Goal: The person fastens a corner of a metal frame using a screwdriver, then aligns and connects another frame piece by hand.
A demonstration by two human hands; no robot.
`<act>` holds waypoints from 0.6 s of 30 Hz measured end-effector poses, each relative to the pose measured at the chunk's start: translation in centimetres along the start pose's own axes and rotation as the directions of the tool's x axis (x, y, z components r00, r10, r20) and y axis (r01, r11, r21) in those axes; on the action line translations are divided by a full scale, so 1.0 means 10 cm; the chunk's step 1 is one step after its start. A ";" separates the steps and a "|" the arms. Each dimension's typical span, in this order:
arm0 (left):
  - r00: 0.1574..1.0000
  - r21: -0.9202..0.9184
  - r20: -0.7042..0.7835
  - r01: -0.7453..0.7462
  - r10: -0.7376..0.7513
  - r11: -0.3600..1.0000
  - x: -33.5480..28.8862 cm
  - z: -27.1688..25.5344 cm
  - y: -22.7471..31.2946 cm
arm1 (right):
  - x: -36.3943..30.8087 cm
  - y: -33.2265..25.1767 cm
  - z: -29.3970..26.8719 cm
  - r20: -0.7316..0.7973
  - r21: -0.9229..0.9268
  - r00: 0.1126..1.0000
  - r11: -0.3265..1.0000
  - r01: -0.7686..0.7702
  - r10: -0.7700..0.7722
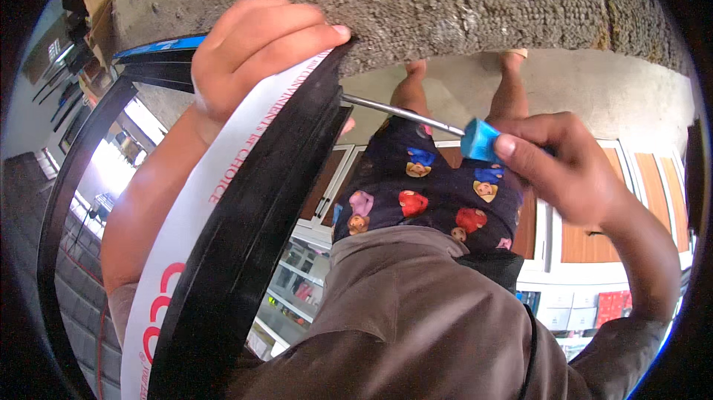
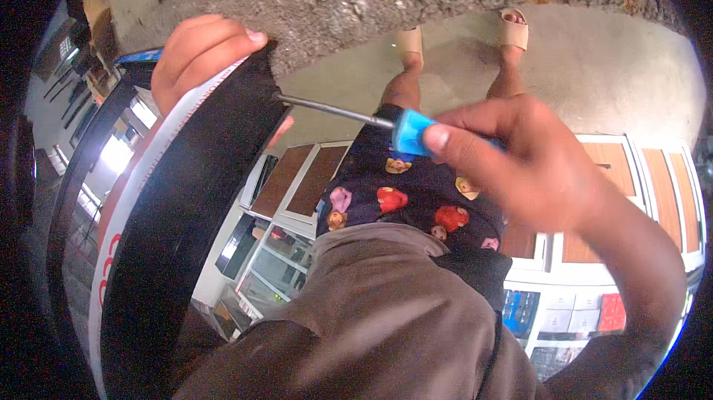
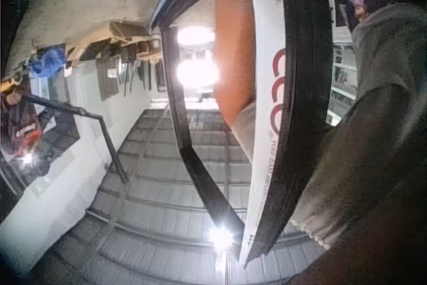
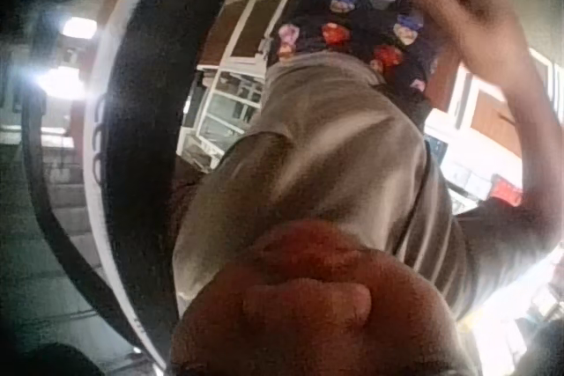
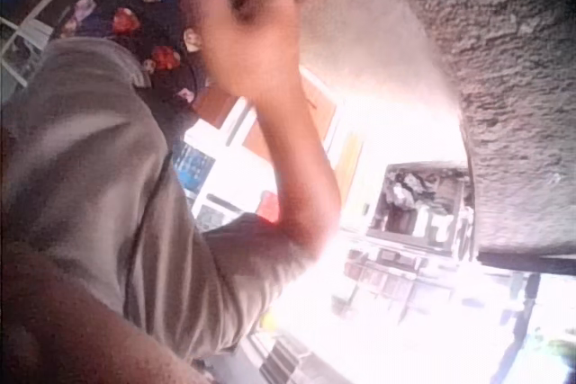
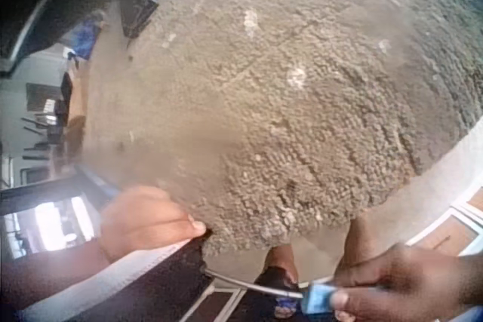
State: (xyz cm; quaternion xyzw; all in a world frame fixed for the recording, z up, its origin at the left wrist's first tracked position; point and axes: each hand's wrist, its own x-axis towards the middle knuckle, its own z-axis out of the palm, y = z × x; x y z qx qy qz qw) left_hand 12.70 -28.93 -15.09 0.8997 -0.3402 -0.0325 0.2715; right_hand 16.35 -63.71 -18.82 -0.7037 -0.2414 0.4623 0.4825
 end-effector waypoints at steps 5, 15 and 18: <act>0.999 0.002 0.032 -0.007 0.007 1.000 -0.07 0.05 -0.09 | 0.19 -0.26 -0.35 0.578 0.334 0.657 0.595 -0.731 0.484; 0.998 0.078 -0.003 -0.058 0.059 0.995 -0.10 -0.04 -0.04 | -0.15 0.10 -0.15 0.035 -0.432 0.834 0.744 0.510 -0.551; 0.999 0.080 0.006 -0.050 0.049 0.996 -0.05 -0.09 0.04 | -0.21 0.06 -0.11 0.036 -0.382 0.836 0.765 0.518 -0.548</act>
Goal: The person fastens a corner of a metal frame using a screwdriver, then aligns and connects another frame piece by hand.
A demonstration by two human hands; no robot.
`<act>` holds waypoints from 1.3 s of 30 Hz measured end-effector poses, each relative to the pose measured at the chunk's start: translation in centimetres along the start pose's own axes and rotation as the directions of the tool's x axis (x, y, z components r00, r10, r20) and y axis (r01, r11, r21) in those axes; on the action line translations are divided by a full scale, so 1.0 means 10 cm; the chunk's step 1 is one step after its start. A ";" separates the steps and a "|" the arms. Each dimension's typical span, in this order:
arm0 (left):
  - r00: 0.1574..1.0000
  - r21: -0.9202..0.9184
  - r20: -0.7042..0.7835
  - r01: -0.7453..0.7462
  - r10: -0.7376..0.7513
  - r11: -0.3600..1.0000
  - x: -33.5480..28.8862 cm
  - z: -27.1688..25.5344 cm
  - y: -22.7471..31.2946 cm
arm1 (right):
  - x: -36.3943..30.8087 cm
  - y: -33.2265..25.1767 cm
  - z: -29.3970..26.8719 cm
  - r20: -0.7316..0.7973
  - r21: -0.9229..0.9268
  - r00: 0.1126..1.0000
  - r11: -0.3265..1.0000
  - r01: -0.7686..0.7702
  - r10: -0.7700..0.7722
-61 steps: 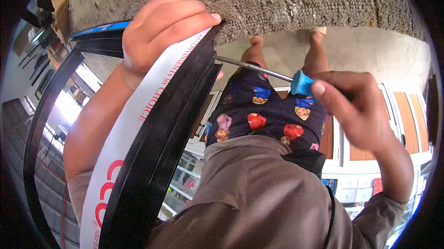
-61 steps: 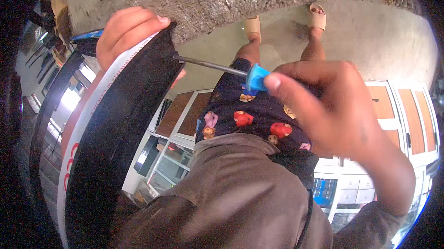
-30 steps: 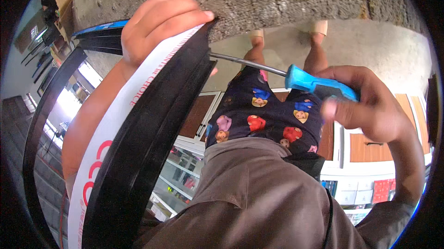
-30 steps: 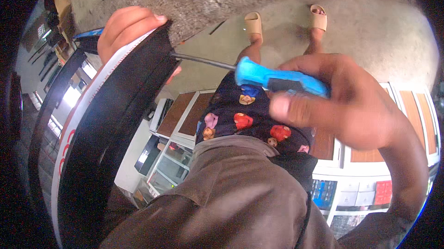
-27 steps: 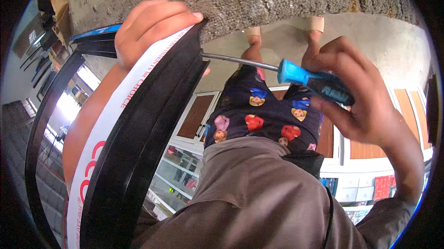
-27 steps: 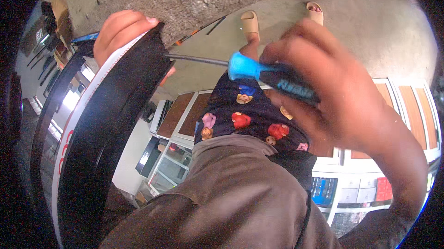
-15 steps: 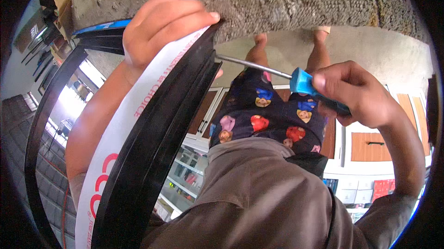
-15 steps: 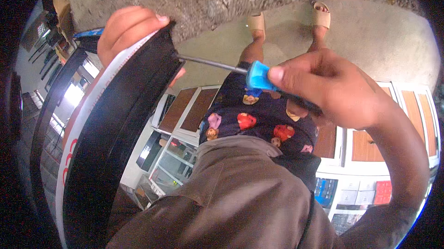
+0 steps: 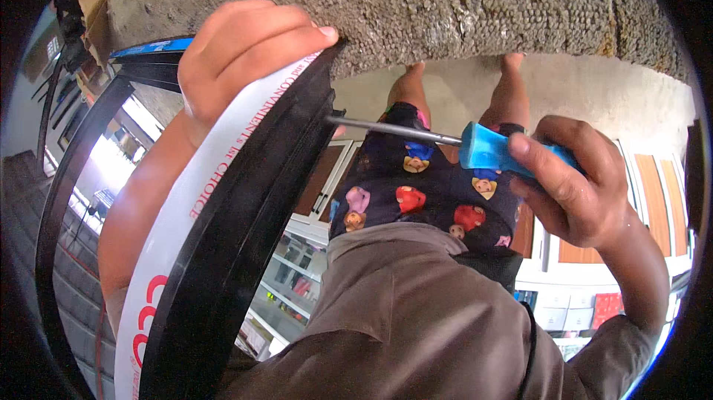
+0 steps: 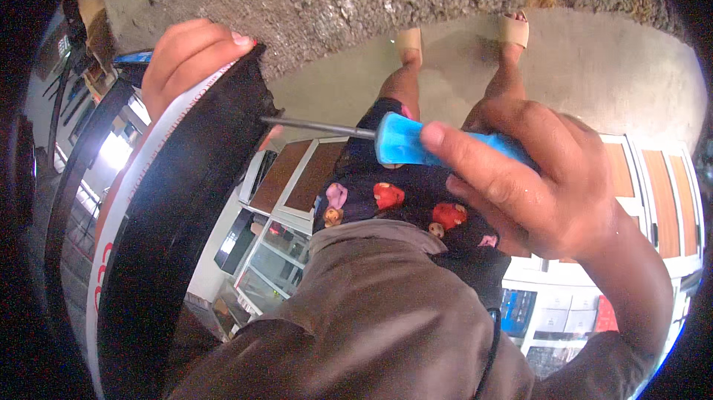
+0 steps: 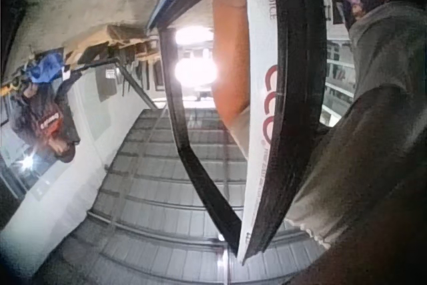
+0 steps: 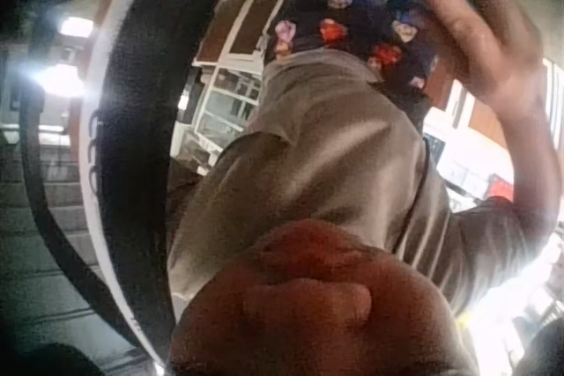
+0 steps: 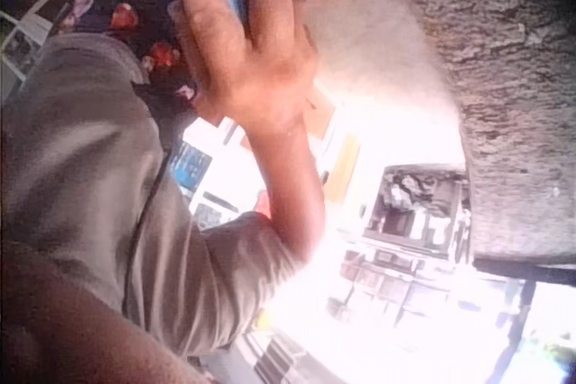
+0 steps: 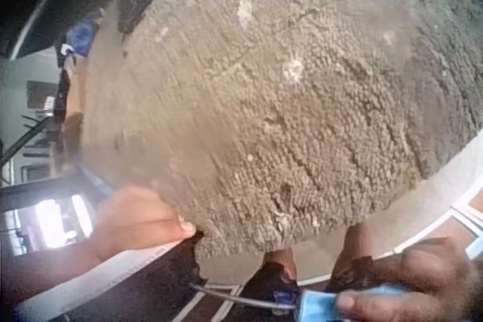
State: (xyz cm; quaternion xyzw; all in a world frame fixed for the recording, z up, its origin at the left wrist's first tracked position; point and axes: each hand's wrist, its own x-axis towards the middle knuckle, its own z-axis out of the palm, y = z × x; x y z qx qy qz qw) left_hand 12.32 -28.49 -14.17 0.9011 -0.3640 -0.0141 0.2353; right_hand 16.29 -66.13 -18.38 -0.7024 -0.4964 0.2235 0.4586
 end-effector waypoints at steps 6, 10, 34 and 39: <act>0.995 -0.017 0.072 0.074 -0.072 0.997 0.05 -0.05 0.09 | -0.15 -0.19 0.24 -0.106 0.270 0.935 0.915 -0.301 0.339; 0.992 -0.034 0.101 0.080 -0.076 0.996 0.01 -0.04 0.10 | -0.12 -0.22 0.34 -0.139 0.396 0.926 0.877 -0.273 0.351; 1.000 -0.007 0.017 0.012 -0.012 1.000 0.28 -0.01 0.03 | -0.10 -0.18 0.02 -0.104 -0.135 0.995 0.990 -0.025 0.011; 0.999 -0.051 -0.038 0.027 -0.029 0.998 0.23 0.03 0.09 | -0.11 -0.23 0.09 -0.089 -0.104 0.994 0.992 -0.071 0.062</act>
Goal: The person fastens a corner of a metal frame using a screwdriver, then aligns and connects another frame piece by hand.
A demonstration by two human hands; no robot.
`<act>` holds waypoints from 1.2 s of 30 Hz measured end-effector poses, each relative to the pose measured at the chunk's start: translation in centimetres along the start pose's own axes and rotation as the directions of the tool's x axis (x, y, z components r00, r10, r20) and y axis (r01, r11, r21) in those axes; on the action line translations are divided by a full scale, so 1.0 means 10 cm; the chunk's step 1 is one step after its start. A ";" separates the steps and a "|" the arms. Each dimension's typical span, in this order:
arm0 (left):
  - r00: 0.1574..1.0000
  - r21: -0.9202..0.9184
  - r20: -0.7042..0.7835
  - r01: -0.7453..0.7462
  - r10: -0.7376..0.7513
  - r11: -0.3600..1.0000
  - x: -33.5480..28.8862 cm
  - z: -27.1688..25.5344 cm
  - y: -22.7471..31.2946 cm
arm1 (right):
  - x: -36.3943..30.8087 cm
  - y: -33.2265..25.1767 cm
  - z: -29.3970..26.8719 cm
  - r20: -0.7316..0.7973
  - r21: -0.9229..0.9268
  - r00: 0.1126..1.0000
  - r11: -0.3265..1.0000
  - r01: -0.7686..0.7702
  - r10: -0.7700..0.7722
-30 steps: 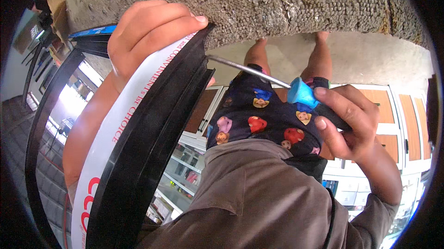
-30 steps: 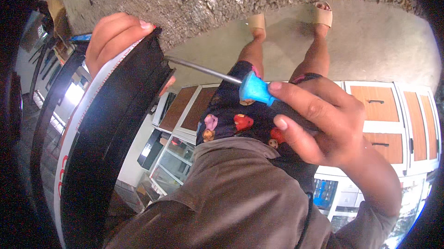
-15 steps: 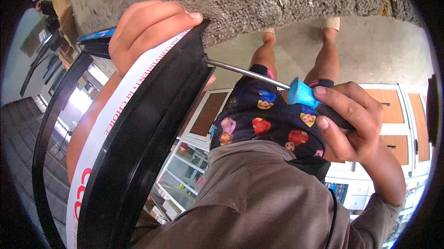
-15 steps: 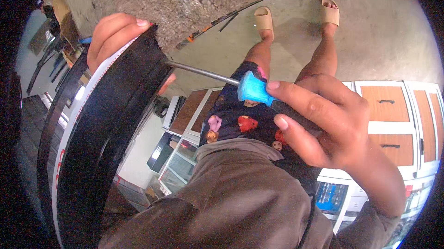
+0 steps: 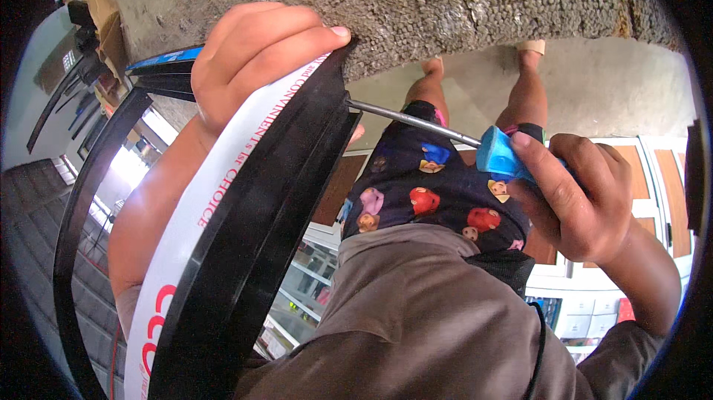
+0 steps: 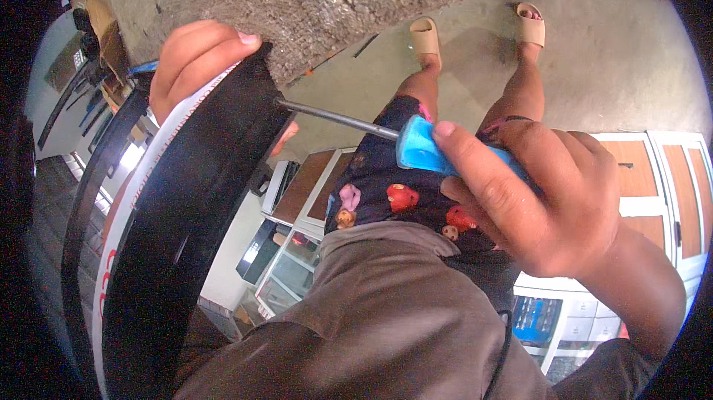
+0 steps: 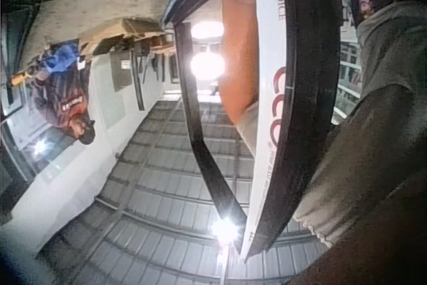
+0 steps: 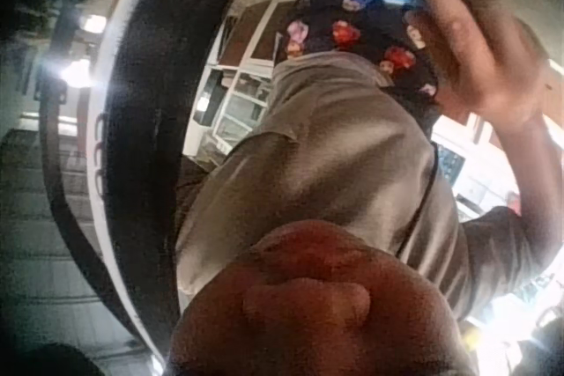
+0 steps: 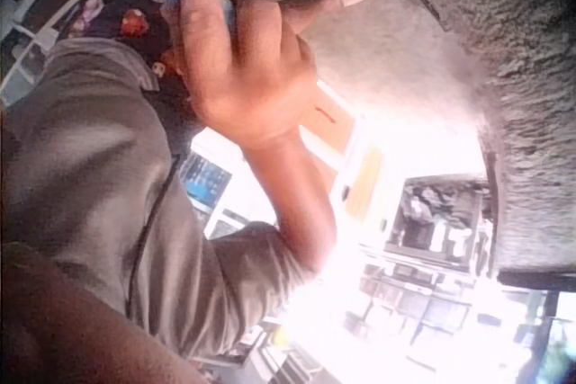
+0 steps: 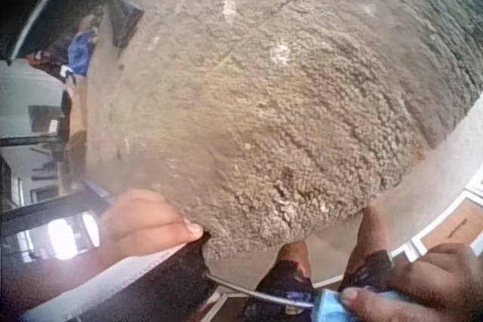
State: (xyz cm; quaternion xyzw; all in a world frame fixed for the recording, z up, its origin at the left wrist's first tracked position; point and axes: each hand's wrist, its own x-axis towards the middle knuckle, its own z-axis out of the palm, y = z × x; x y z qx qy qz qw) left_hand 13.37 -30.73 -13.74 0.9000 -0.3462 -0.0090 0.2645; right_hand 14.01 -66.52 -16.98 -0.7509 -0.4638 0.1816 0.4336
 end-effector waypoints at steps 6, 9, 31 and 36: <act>0.999 -0.009 0.041 0.018 -0.017 1.000 -0.05 -0.07 0.10 | -0.02 -0.09 -0.02 0.024 0.141 0.993 0.983 -0.116 0.113; 0.998 -0.003 0.012 -0.053 0.053 0.999 -0.08 -0.05 0.06 | 0.00 -0.12 -0.10 0.106 0.174 0.985 0.973 -0.153 0.136; 0.999 -0.025 0.031 -0.018 0.019 1.000 -0.05 -0.02 0.14 | 0.26 -0.12 -0.37 0.638 0.469 0.596 0.367 -0.803 0.488; 0.999 -0.017 0.049 0.017 -0.016 1.000 -0.07 -0.02 0.10 | 0.19 -0.03 -0.41 0.491 0.390 0.753 0.661 -0.641 0.439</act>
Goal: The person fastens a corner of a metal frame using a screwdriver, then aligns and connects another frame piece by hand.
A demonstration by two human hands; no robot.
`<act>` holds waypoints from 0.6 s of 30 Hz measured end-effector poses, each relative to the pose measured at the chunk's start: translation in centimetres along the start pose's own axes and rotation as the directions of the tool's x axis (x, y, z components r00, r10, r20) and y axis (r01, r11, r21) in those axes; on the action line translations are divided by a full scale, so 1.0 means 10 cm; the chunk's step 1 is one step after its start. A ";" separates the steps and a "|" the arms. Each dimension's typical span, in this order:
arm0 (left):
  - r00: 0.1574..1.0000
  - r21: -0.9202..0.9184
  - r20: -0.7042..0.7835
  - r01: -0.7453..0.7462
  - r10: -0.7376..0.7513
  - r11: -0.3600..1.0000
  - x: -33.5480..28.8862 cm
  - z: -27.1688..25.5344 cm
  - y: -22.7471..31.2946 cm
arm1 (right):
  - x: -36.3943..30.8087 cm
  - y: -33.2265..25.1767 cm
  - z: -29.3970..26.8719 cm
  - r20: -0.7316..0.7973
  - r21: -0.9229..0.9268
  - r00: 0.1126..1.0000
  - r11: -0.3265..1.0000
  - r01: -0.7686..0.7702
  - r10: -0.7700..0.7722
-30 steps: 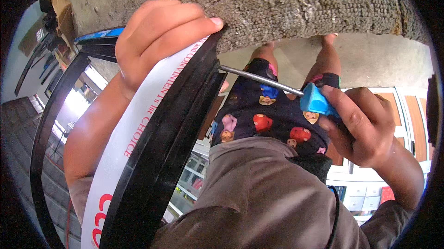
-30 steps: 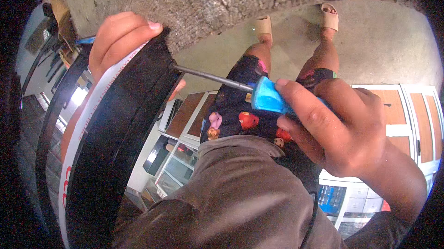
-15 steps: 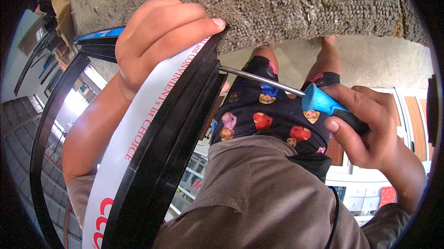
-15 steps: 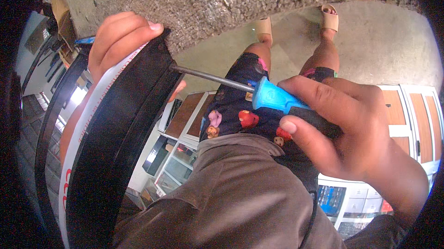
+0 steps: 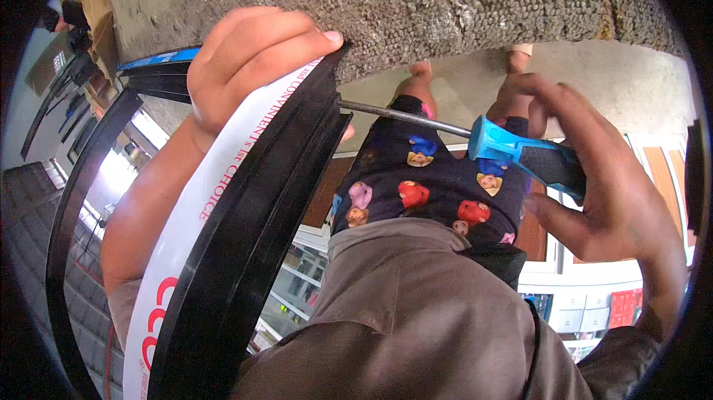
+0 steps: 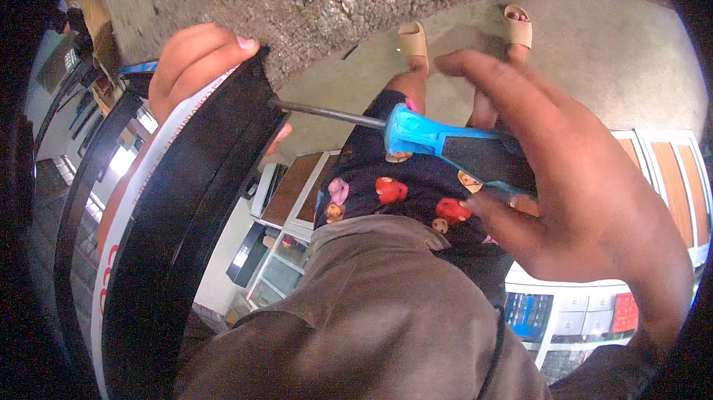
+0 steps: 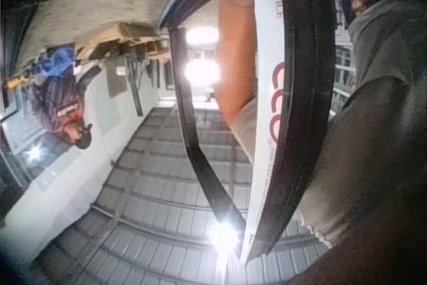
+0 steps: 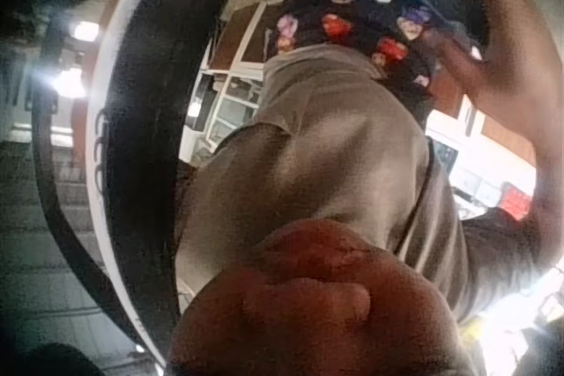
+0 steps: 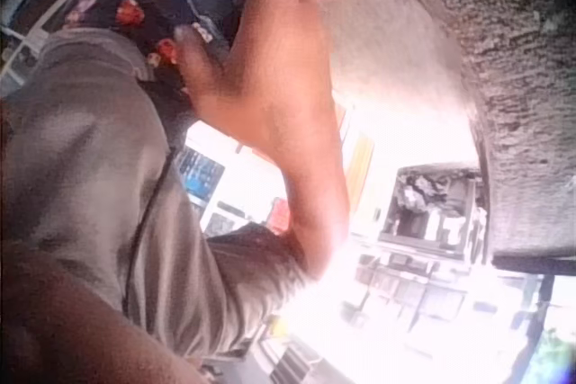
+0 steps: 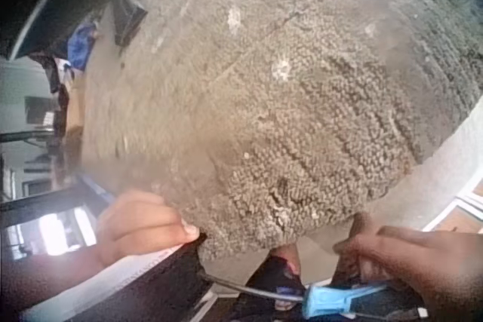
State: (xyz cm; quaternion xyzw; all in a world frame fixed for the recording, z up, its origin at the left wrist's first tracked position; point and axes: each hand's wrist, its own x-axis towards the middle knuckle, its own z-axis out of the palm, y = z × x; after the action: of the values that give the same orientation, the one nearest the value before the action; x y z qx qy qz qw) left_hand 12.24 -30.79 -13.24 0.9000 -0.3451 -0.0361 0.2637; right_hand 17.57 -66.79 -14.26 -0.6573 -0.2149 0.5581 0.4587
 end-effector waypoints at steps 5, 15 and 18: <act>1.000 -0.016 -0.007 -0.003 0.003 1.000 0.00 0.07 -0.06 | 0.05 0.23 -0.04 -0.057 -0.423 0.893 0.820 0.384 -0.447; 0.998 -0.017 0.050 -0.031 0.032 0.999 -0.10 0.08 -0.19 | 0.18 0.19 0.01 0.097 -0.681 0.848 0.587 0.437 -0.520; 0.997 0.009 0.064 -0.040 0.039 0.999 -0.12 0.06 -0.19 | 0.22 0.16 -0.01 0.115 -0.656 0.859 0.611 0.443 -0.499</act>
State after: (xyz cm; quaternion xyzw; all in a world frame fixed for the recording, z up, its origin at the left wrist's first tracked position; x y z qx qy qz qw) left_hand 12.32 -29.13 -14.83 0.8928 -0.3713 -0.0575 0.2486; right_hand 17.89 -65.89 -16.78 -0.7175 -0.5450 0.2778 0.3332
